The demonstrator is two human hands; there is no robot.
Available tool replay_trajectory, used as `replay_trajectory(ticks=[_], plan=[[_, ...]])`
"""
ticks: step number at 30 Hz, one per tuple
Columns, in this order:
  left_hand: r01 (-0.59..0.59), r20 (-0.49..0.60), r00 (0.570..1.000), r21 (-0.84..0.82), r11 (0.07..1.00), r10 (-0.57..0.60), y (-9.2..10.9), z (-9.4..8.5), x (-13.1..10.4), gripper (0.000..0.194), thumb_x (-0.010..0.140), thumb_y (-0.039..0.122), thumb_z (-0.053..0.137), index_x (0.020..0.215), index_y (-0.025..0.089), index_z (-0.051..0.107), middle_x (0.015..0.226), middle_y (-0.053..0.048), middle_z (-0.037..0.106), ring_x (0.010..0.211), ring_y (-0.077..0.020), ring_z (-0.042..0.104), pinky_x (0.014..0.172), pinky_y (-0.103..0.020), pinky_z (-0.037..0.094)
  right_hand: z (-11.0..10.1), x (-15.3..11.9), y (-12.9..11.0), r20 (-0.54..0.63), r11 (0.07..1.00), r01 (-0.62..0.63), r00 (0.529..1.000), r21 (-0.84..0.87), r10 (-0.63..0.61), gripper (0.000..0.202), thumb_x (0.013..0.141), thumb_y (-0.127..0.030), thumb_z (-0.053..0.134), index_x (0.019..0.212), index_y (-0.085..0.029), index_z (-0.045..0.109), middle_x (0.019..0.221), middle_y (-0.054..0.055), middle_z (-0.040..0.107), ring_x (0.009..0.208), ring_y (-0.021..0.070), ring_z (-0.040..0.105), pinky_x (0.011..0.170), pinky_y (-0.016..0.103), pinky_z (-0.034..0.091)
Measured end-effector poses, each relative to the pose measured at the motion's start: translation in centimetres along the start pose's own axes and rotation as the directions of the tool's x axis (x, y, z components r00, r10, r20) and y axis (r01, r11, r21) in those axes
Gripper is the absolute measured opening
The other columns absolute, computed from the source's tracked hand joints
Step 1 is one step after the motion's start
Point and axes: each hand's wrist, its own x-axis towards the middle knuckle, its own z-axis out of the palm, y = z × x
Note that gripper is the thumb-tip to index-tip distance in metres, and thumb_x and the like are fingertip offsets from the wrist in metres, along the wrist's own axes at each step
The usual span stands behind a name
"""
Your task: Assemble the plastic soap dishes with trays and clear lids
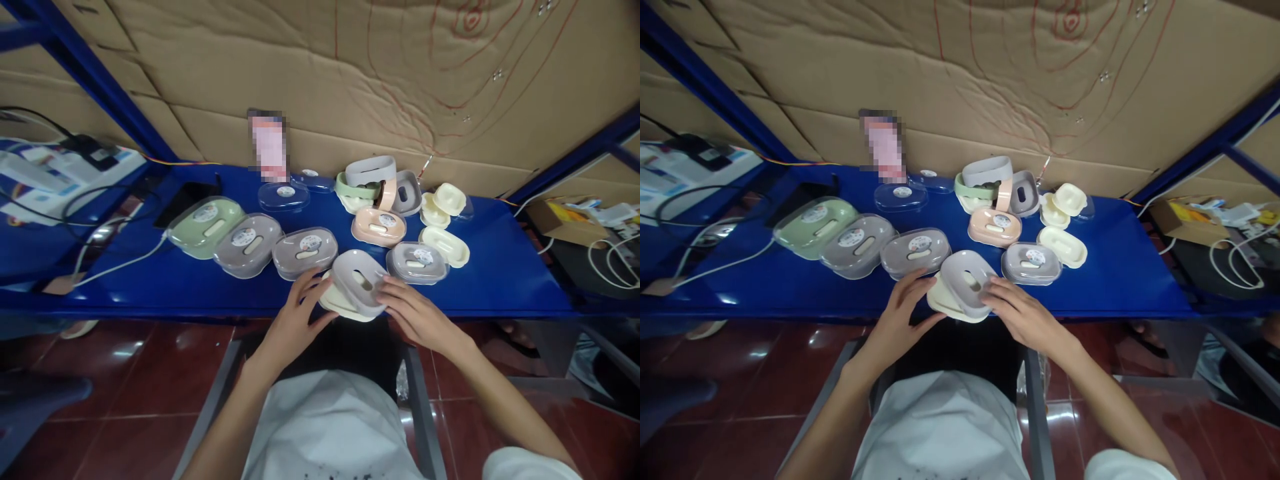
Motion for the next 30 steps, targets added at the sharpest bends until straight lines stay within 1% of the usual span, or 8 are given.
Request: replay_trajectory(ticks=[3, 7, 10, 12, 15, 17, 22, 30], plan=[[-0.003, 0.049, 0.999, 0.011, 1.000, 0.002, -0.1, 0.2, -0.1, 0.071, 0.102, 0.024, 0.073, 0.165, 0.037, 0.041, 0.170, -0.016, 0.038, 0.141, -0.0308, 0.062, 0.112, -0.048, 0.061, 0.7, 0.7, 0.1, 0.041, 0.995, -0.042, 0.998, 0.094, 0.039, 0.041, 0.106, -0.019, 0.058, 0.146, -0.023, 0.055, 0.156, 0.015, 0.059, 0.161, 0.0307, 0.041, 0.125, 0.057, 0.051], [-0.037, 0.027, 0.999, 0.052, 0.998, 0.035, -0.1, 0.3, 0.0, 0.060, 0.102, 0.025, 0.073, 0.157, 0.035, 0.052, 0.165, -0.015, 0.046, 0.145, -0.0330, 0.058, 0.113, -0.051, 0.060, 1.7, 1.7, -0.3, 0.000, 0.990, -0.097, 0.995, 0.101, 0.098, 0.048, 0.099, -0.043, 0.076, 0.137, -0.021, 0.058, 0.149, 0.019, 0.063, 0.162, 0.0374, 0.039, 0.126, 0.065, 0.047], [-0.091, -0.027, 0.995, 0.080, 0.993, 0.094, -0.3, 0.1, 0.2, 0.042, 0.100, 0.023, 0.074, 0.140, 0.028, 0.062, 0.161, -0.016, 0.051, 0.151, -0.0351, 0.052, 0.119, -0.057, 0.055, 1.9, 2.1, -0.6, -0.002, 0.997, -0.063, 0.998, 0.038, 0.063, 0.037, 0.106, -0.029, 0.065, 0.142, -0.025, 0.060, 0.150, 0.012, 0.066, 0.162, 0.0323, 0.040, 0.133, 0.068, 0.033], [-0.104, -0.029, 0.994, 0.075, 0.992, 0.106, -0.4, -0.1, 0.2, 0.035, 0.101, 0.022, 0.074, 0.134, 0.025, 0.063, 0.162, -0.017, 0.050, 0.153, -0.0353, 0.049, 0.121, -0.058, 0.053, 1.7, 2.1, -0.6, 0.021, 0.999, -0.026, 0.999, 0.035, 0.025, 0.041, 0.108, -0.016, 0.056, 0.147, -0.027, 0.060, 0.154, 0.008, 0.065, 0.161, 0.0271, 0.042, 0.134, 0.062, 0.036], [-0.112, -0.025, 0.993, 0.051, 0.992, 0.113, -0.5, -0.2, 0.0, 0.034, 0.101, 0.021, 0.074, 0.132, 0.023, 0.062, 0.160, -0.018, 0.051, 0.151, -0.0332, 0.052, 0.119, -0.054, 0.055, 1.4, 1.9, -0.8, 0.014, 0.999, 0.012, 1.000, 0.049, -0.013, 0.047, 0.107, -0.009, 0.051, 0.150, -0.025, 0.059, 0.155, 0.007, 0.065, 0.159, 0.0233, 0.046, 0.131, 0.053, 0.045], [-0.123, -0.045, 0.991, 0.052, 0.991, 0.126, -0.5, 0.0, -0.2, 0.033, 0.100, 0.021, 0.075, 0.131, 0.023, 0.063, 0.157, -0.017, 0.054, 0.148, -0.0321, 0.055, 0.118, -0.054, 0.056, 1.3, 1.8, -1.0, 0.003, 0.999, 0.027, 1.000, 0.038, -0.027, 0.045, 0.108, -0.010, 0.050, 0.150, -0.023, 0.059, 0.153, 0.008, 0.066, 0.158, 0.0239, 0.047, 0.131, 0.055, 0.045], [-0.121, -0.067, 0.990, 0.091, 0.989, 0.127, -0.6, 0.2, -0.1, 0.036, 0.099, 0.024, 0.077, 0.133, 0.023, 0.064, 0.144, -0.015, 0.062, 0.136, -0.0301, 0.063, 0.114, -0.053, 0.059, 1.5, 2.1, -1.3, -0.037, 1.000, 0.022, 0.999, 0.006, -0.022, 0.035, 0.106, -0.026, 0.066, 0.140, -0.020, 0.064, 0.142, 0.012, 0.072, 0.153, 0.0285, 0.054, 0.129, 0.057, 0.048], [-0.186, -0.037, 0.981, 0.075, 0.980, 0.189, -1.0, 0.3, 0.1, 0.034, 0.101, 0.021, 0.074, 0.133, 0.024, 0.064, 0.148, -0.013, 0.065, 0.151, -0.0334, 0.054, 0.119, -0.057, 0.056, 3.4, 2.0, -1.6, -0.091, 0.989, 0.033, 0.995, -0.143, -0.046, 0.032, 0.107, -0.018, 0.060, 0.139, -0.019, 0.067, 0.137, 0.011, 0.076, 0.145, 0.0276, 0.061, 0.129, 0.059, 0.046]])
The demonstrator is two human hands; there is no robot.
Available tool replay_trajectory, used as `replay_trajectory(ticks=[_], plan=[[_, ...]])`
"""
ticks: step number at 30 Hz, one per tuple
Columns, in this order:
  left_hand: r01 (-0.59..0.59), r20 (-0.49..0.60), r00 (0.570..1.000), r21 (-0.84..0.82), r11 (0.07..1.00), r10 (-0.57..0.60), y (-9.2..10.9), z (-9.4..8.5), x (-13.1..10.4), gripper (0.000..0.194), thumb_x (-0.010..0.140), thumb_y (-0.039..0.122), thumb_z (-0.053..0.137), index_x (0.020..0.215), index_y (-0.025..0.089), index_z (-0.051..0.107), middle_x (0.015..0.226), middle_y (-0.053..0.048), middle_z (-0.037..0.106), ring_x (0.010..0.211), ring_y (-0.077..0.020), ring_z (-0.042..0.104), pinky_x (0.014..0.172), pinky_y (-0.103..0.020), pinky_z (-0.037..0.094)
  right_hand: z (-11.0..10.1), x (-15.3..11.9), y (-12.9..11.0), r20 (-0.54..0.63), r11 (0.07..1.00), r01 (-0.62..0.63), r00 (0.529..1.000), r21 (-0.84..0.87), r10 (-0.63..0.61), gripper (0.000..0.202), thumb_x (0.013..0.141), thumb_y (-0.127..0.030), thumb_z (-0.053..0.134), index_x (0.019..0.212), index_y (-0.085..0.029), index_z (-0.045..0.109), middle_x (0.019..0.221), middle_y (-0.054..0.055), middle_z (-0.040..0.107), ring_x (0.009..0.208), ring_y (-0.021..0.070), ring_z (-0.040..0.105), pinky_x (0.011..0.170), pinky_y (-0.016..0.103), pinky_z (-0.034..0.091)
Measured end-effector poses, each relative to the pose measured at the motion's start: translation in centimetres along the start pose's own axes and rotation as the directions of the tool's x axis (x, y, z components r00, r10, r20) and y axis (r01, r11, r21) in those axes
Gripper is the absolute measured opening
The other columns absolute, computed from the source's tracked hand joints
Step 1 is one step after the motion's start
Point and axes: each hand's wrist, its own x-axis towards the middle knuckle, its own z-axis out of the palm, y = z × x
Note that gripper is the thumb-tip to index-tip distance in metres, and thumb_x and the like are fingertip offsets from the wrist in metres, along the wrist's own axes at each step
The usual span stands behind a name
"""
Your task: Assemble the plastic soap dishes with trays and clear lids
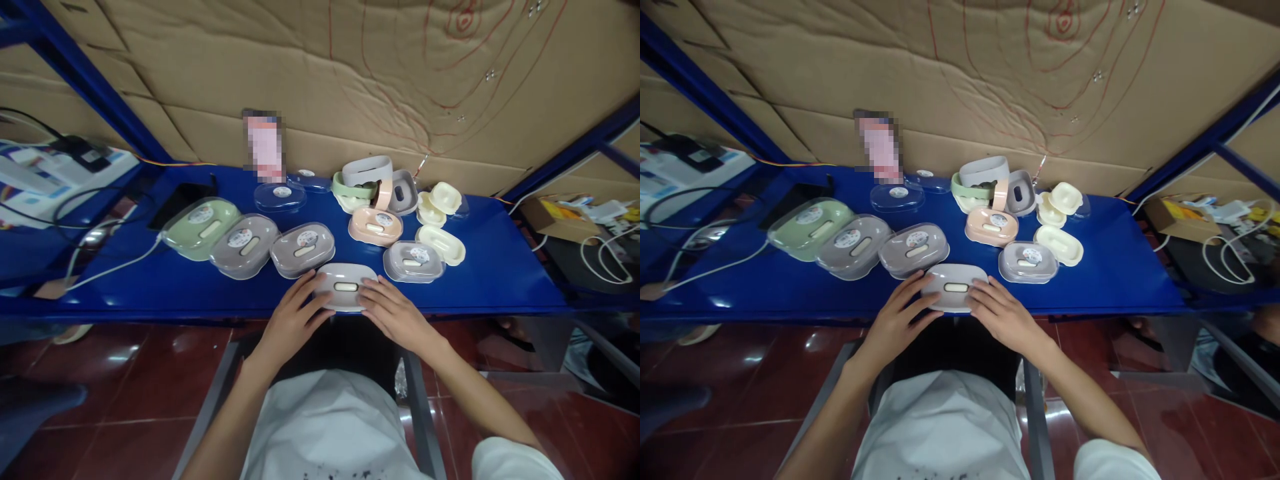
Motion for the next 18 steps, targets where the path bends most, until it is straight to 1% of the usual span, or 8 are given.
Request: replay_trajectory(ticks=[4, 5, 7, 8, 9, 10, 14, 18], plan=[[0.007, 0.034, 0.999, -0.028, 1.000, -0.006, 0.0, 0.0, -0.1, 0.033, 0.102, 0.023, 0.073, 0.134, 0.024, 0.064, 0.146, -0.012, 0.067, 0.150, -0.0326, 0.055, 0.119, -0.057, 0.056, -1.0, -0.6, 0.0, 0.024, 1.000, 0.025, 0.999, 0.012, -0.025, 0.037, 0.107, -0.024, 0.062, 0.144, -0.019, 0.065, 0.142, 0.011, 0.074, 0.144, 0.0264, 0.063, 0.127, 0.054, 0.049], [0.017, 0.040, 0.999, -0.031, 0.999, -0.015, 0.1, -0.1, 0.0, 0.032, 0.102, 0.023, 0.073, 0.134, 0.024, 0.064, 0.147, -0.012, 0.067, 0.150, -0.0324, 0.054, 0.119, -0.057, 0.056, -2.0, -0.8, 0.7, -0.011, 1.000, 0.017, 1.000, 0.010, -0.017, 0.037, 0.107, -0.025, 0.062, 0.144, -0.021, 0.065, 0.142, 0.010, 0.074, 0.142, 0.0264, 0.064, 0.125, 0.053, 0.051], [0.031, 0.040, 0.999, -0.038, 0.999, -0.029, 0.2, -0.2, 0.2, 0.031, 0.103, 0.022, 0.072, 0.133, 0.024, 0.065, 0.148, -0.012, 0.067, 0.151, -0.0317, 0.054, 0.120, -0.056, 0.056, -4.5, -1.2, 3.2, -0.198, 0.995, -0.091, 0.977, -0.038, 0.082, 0.036, 0.108, -0.024, 0.058, 0.142, -0.025, 0.067, 0.138, 0.009, 0.075, 0.137, 0.0266, 0.067, 0.120, 0.052, 0.054], [0.033, 0.035, 0.999, -0.043, 0.999, -0.031, 0.3, -0.2, 0.3, 0.031, 0.103, 0.021, 0.072, 0.133, 0.024, 0.066, 0.148, -0.012, 0.067, 0.151, -0.0313, 0.054, 0.120, -0.056, 0.055, -5.8, -1.3, 5.0, -0.327, 0.976, -0.208, 0.929, -0.070, 0.174, 0.035, 0.108, -0.022, 0.055, 0.140, -0.026, 0.069, 0.136, 0.009, 0.076, 0.135, 0.0271, 0.068, 0.117, 0.052, 0.054], [0.034, 0.028, 0.999, -0.048, 0.998, -0.033, 0.3, -0.3, 0.4, 0.030, 0.103, 0.020, 0.071, 0.132, 0.024, 0.067, 0.147, -0.011, 0.068, 0.151, -0.0310, 0.054, 0.120, -0.055, 0.055, -7.0, -1.4, 7.1, -0.456, 0.932, -0.349, 0.848, -0.093, 0.272, 0.035, 0.109, -0.021, 0.050, 0.137, -0.025, 0.070, 0.135, 0.010, 0.076, 0.134, 0.0282, 0.067, 0.116, 0.053, 0.053], [0.035, 0.019, 0.999, -0.052, 0.998, -0.034, 0.4, -0.2, 0.5, 0.029, 0.103, 0.020, 0.071, 0.131, 0.024, 0.067, 0.147, -0.011, 0.068, 0.150, -0.0308, 0.055, 0.120, -0.055, 0.056, -8.1, -1.3, 9.4, -0.499, 0.884, -0.450, 0.799, -0.128, 0.335, 0.035, 0.109, -0.022, 0.047, 0.133, -0.024, 0.073, 0.133, 0.010, 0.077, 0.134, 0.0301, 0.066, 0.115, 0.055, 0.051], [0.056, -0.007, 0.998, -0.052, 0.997, -0.056, 0.5, 0.0, 0.6, 0.027, 0.102, 0.020, 0.071, 0.128, 0.025, 0.070, 0.145, -0.010, 0.069, 0.149, -0.0307, 0.057, 0.119, -0.053, 0.057, -8.9, 0.9, 17.7, -0.224, 0.797, -0.551, 0.833, -0.246, 0.507, 0.038, 0.104, -0.029, 0.053, 0.133, -0.019, 0.074, 0.140, 0.013, 0.074, 0.127, 0.0334, 0.068, 0.111, 0.052, 0.053], [0.063, -0.013, 0.998, -0.047, 0.997, -0.064, 0.5, 0.2, 0.4, 0.027, 0.102, 0.021, 0.072, 0.128, 0.025, 0.070, 0.145, -0.009, 0.070, 0.149, -0.0304, 0.057, 0.118, -0.052, 0.057, -6.6, 4.1, 21.7, -0.112, 0.683, -0.666, 0.736, -0.300, 0.668, 0.044, 0.094, -0.032, 0.062, 0.136, -0.018, 0.071, 0.137, 0.015, 0.075, 0.117, 0.0341, 0.070, 0.096, 0.046, 0.058]])
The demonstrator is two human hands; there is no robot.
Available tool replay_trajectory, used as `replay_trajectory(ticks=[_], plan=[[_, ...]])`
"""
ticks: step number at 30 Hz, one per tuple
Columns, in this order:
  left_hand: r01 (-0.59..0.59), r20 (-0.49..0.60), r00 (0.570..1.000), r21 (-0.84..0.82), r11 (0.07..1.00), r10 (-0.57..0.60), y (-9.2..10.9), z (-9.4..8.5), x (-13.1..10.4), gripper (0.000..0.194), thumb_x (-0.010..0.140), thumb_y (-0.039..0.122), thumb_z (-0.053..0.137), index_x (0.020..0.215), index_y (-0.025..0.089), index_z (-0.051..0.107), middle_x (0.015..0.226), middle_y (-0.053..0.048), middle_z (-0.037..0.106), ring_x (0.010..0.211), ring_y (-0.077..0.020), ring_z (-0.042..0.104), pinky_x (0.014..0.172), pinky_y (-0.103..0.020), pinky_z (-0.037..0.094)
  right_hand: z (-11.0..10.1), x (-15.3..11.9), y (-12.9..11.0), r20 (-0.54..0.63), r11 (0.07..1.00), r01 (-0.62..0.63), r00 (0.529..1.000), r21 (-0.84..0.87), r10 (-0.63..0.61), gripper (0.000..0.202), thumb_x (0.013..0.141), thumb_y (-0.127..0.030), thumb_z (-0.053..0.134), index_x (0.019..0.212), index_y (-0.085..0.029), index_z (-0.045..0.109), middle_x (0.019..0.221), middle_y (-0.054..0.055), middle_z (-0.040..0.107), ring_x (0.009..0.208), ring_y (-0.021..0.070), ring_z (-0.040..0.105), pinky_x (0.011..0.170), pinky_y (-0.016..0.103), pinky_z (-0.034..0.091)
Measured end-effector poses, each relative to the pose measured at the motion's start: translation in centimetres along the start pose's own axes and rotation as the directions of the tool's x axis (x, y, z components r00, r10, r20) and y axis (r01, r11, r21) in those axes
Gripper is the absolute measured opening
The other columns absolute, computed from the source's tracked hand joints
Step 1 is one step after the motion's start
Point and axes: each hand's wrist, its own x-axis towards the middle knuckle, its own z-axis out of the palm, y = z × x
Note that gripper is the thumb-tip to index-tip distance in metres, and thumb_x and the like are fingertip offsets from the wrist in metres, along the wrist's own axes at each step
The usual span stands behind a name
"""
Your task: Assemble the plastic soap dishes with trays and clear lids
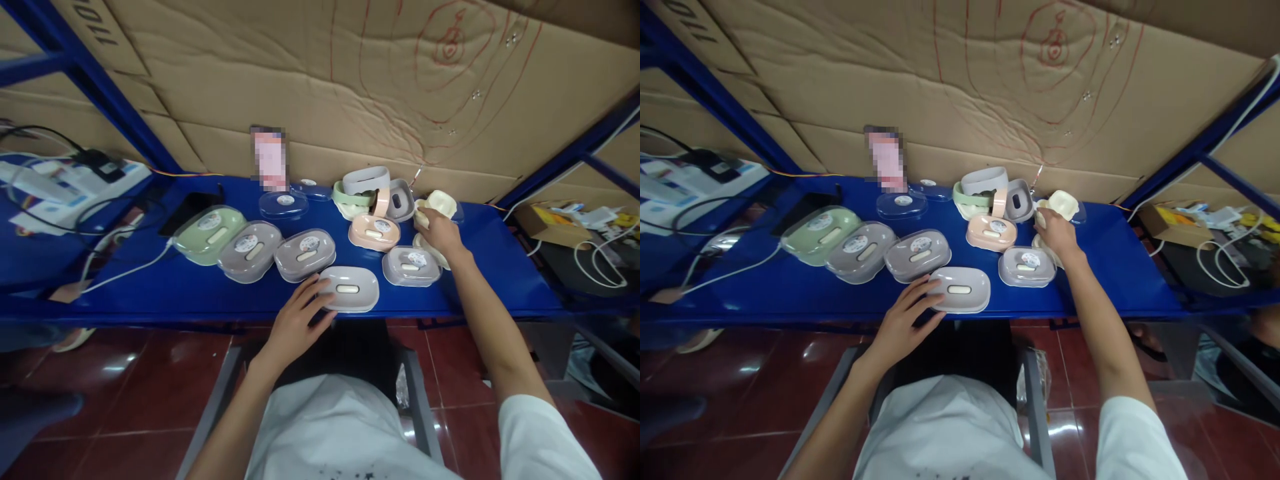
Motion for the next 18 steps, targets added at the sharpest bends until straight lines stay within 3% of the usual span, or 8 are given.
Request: replay_trajectory(ticks=[4, 8, 12, 15, 18], plan=[[0.001, 0.010, 1.000, -0.006, 1.000, 0.000, -0.2, 0.0, -0.2, 0.028, 0.102, 0.021, 0.071, 0.130, 0.025, 0.069, 0.146, -0.010, 0.069, 0.150, -0.0306, 0.055, 0.119, -0.052, 0.057, 0.5, 1.4, -0.2, -0.072, 0.997, -0.083, 0.994, 0.003, 0.083, 0.029, 0.096, -0.032, 0.056, 0.113, -0.017, 0.074, 0.114, 0.017, 0.078, 0.104, 0.0316, 0.071, 0.088, 0.042, 0.057], [0.004, 0.020, 1.000, -0.011, 1.000, -0.004, -0.3, 0.0, 0.0, 0.027, 0.103, 0.023, 0.071, 0.130, 0.025, 0.069, 0.147, -0.010, 0.068, 0.149, -0.0310, 0.056, 0.118, -0.054, 0.057, -0.9, 0.2, 1.2, -0.244, 0.948, -0.138, 0.946, 0.287, 0.212, 0.030, 0.098, -0.045, 0.058, 0.114, -0.021, 0.066, 0.103, 0.011, 0.075, 0.085, 0.0230, 0.067, 0.084, 0.038, 0.056], [0.009, 0.025, 1.000, -0.001, 1.000, -0.009, -0.5, 0.1, 0.4, 0.025, 0.104, 0.024, 0.071, 0.129, 0.025, 0.068, 0.146, -0.010, 0.068, 0.149, -0.0314, 0.055, 0.119, -0.054, 0.056, -2.6, -3.1, 1.0, -0.331, 0.832, -0.092, 0.890, 0.547, 0.315, 0.040, 0.093, -0.057, 0.069, 0.118, -0.027, 0.060, 0.097, 0.004, 0.068, 0.079, 0.0199, 0.061, 0.076, 0.035, 0.055], [0.004, 0.026, 1.000, -0.015, 1.000, -0.004, -0.6, 0.1, 0.6, 0.026, 0.103, 0.025, 0.071, 0.129, 0.026, 0.068, 0.149, -0.011, 0.065, 0.146, -0.0305, 0.058, 0.118, -0.052, 0.057, -3.7, -6.4, -1.3, -0.282, 0.676, -0.010, 0.905, 0.737, 0.320, 0.041, 0.095, -0.059, 0.069, 0.122, -0.030, 0.061, 0.092, 0.000, 0.063, 0.072, 0.0182, 0.058, 0.068, 0.033, 0.053], [0.082, 0.038, 0.996, -0.049, 0.995, -0.080, -0.5, -0.1, 0.7, 0.042, 0.103, 0.028, 0.073, 0.143, 0.032, 0.062, 0.159, -0.011, 0.056, 0.145, -0.0296, 0.060, 0.119, -0.049, 0.057, -4.5, -9.5, -5.0, -0.064, 0.613, -0.017, 0.992, 0.790, 0.110, 0.041, 0.102, -0.060, 0.060, 0.131, -0.030, 0.066, 0.091, 0.000, 0.067, 0.072, 0.0179, 0.063, 0.068, 0.032, 0.056]])
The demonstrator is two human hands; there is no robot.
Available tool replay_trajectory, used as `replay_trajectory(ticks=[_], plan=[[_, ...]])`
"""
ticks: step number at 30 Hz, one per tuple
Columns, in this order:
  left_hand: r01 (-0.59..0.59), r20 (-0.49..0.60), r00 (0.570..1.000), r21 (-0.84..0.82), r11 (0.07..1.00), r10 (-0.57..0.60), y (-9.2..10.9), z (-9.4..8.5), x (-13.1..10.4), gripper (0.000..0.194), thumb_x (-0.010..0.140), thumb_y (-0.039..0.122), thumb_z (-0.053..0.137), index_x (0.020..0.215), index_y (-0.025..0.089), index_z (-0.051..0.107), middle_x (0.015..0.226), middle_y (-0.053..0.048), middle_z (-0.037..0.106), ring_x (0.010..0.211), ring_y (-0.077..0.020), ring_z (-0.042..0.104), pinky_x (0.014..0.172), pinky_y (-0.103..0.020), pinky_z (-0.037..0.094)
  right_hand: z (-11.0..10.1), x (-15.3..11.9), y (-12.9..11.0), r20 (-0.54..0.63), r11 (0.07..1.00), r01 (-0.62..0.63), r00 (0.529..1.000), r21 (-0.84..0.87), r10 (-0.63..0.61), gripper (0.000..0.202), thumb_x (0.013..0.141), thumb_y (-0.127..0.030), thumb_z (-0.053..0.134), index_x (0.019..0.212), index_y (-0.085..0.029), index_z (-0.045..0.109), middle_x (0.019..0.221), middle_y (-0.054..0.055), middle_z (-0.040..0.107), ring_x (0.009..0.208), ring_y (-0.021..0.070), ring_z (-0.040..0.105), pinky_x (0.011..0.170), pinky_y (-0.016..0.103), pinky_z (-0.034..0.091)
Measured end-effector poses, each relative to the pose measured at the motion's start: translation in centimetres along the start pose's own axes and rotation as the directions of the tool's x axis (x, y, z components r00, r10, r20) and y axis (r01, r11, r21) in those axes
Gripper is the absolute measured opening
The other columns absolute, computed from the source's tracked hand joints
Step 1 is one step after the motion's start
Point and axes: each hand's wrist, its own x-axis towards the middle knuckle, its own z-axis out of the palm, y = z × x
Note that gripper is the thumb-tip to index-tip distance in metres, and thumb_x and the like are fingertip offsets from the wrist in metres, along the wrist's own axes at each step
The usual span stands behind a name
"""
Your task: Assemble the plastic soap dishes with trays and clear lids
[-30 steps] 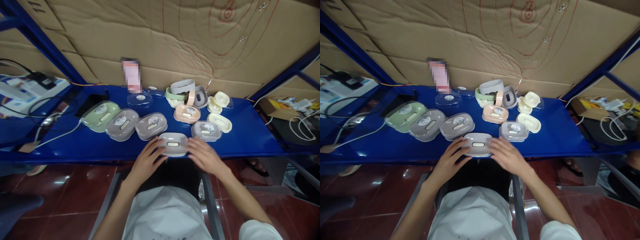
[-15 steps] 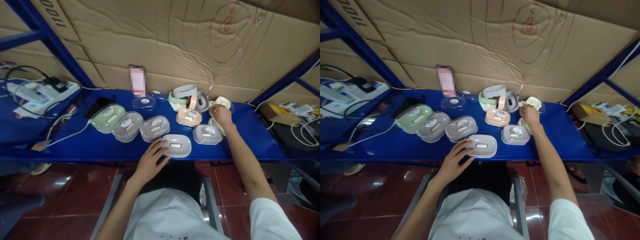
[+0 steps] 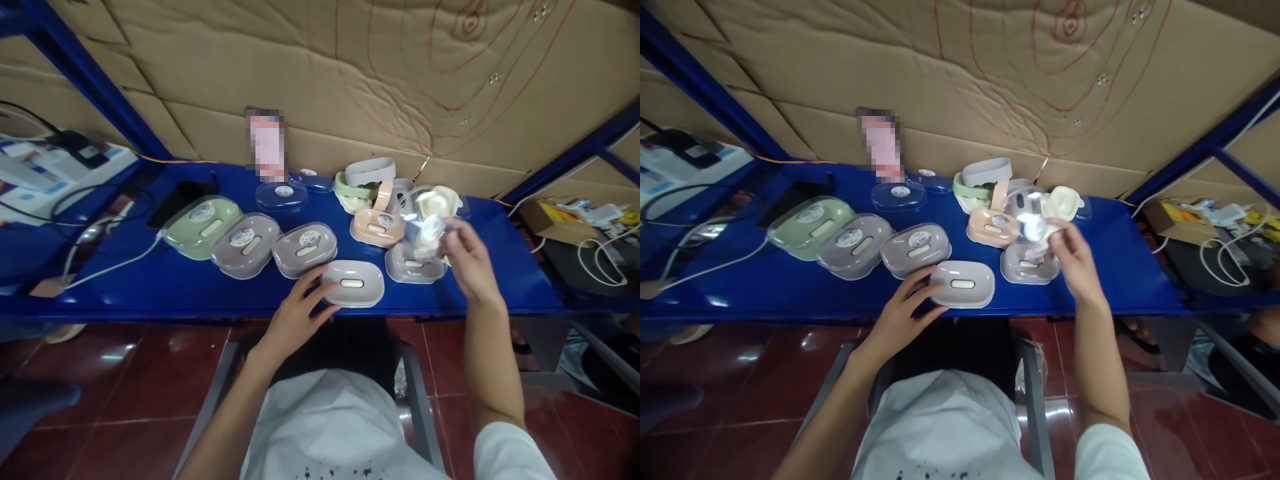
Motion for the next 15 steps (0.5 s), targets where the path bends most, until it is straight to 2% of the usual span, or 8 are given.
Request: replay_trajectory(ticks=[1, 2, 4, 5, 8, 13, 15], plan=[[0.037, 0.004, 0.999, -0.013, 0.999, -0.037, 0.1, -0.1, 0.0, 0.051, 0.102, 0.029, 0.073, 0.150, 0.034, 0.057, 0.161, -0.011, 0.054, 0.147, -0.0296, 0.058, 0.120, -0.049, 0.055, 0.8, -0.9, -1.0, 0.153, 1.000, -0.004, 0.988, -0.022, 0.008, 0.042, 0.104, -0.059, 0.058, 0.132, -0.030, 0.068, 0.094, 0.001, 0.070, 0.076, 0.0188, 0.066, 0.071, 0.033, 0.058], [0.069, 0.009, 0.998, -0.024, 0.997, -0.069, 0.2, -0.2, 0.0, 0.060, 0.102, 0.030, 0.074, 0.157, 0.035, 0.050, 0.162, -0.011, 0.052, 0.150, -0.0296, 0.056, 0.122, -0.049, 0.053, 1.7, -1.7, -1.9, 0.292, 0.998, 0.003, 0.956, -0.056, 0.013, 0.044, 0.105, -0.059, 0.057, 0.134, -0.029, 0.070, 0.099, 0.003, 0.073, 0.082, 0.0201, 0.069, 0.075, 0.034, 0.060], [0.109, 0.020, 0.994, -0.032, 0.993, -0.109, 0.3, -0.3, 0.0, 0.073, 0.101, 0.031, 0.074, 0.164, 0.038, 0.039, 0.165, -0.010, 0.050, 0.154, -0.0297, 0.051, 0.126, -0.051, 0.049, 3.4, -2.7, -3.5, 0.456, 0.991, 0.049, 0.890, -0.122, 0.012, 0.046, 0.107, -0.059, 0.054, 0.138, -0.028, 0.070, 0.114, 0.006, 0.078, 0.097, 0.0234, 0.074, 0.086, 0.037, 0.062], [0.118, 0.027, 0.993, -0.032, 0.993, -0.117, 0.4, -0.4, 0.0, 0.076, 0.101, 0.031, 0.075, 0.166, 0.038, 0.036, 0.166, -0.010, 0.049, 0.155, -0.0296, 0.049, 0.127, -0.051, 0.048, 4.2, -3.0, -4.1, 0.483, 0.985, 0.078, 0.875, -0.152, 0.005, 0.047, 0.109, -0.058, 0.052, 0.140, -0.027, 0.069, 0.123, 0.007, 0.078, 0.106, 0.0250, 0.075, 0.092, 0.039, 0.063], [0.119, 0.046, 0.992, -0.028, 0.992, -0.118, 0.4, -0.4, -0.1, 0.078, 0.101, 0.032, 0.074, 0.167, 0.039, 0.033, 0.168, -0.010, 0.047, 0.157, -0.0295, 0.047, 0.127, -0.050, 0.046, 6.1, -3.3, -5.1, 0.491, 0.947, 0.176, 0.871, -0.270, -0.022, 0.051, 0.112, -0.054, 0.046, 0.151, -0.025, 0.063, 0.143, 0.010, 0.073, 0.127, 0.0293, 0.072, 0.108, 0.046, 0.059], [0.112, 0.053, 0.992, -0.011, 0.994, -0.112, 0.3, -0.3, -0.2, 0.074, 0.102, 0.031, 0.073, 0.166, 0.039, 0.036, 0.166, -0.010, 0.048, 0.155, -0.0294, 0.050, 0.127, -0.049, 0.047, 7.7, -3.6, -5.6, 0.455, 0.777, 0.378, 0.880, -0.504, -0.133, 0.056, 0.114, -0.046, 0.040, 0.163, -0.022, 0.051, 0.157, 0.016, 0.062, 0.144, 0.0375, 0.060, 0.118, 0.061, 0.051], [0.110, 0.043, 0.993, -0.010, 0.994, -0.110, 0.2, -0.2, -0.2, 0.072, 0.102, 0.031, 0.074, 0.165, 0.038, 0.039, 0.163, -0.010, 0.051, 0.153, -0.0287, 0.052, 0.125, -0.047, 0.049, 8.1, -4.0, -5.7, 0.494, 0.733, 0.445, 0.853, -0.515, -0.170, 0.056, 0.115, -0.043, 0.038, 0.166, -0.022, 0.046, 0.164, 0.015, 0.054, 0.152, 0.0372, 0.053, 0.123, 0.063, 0.046]])
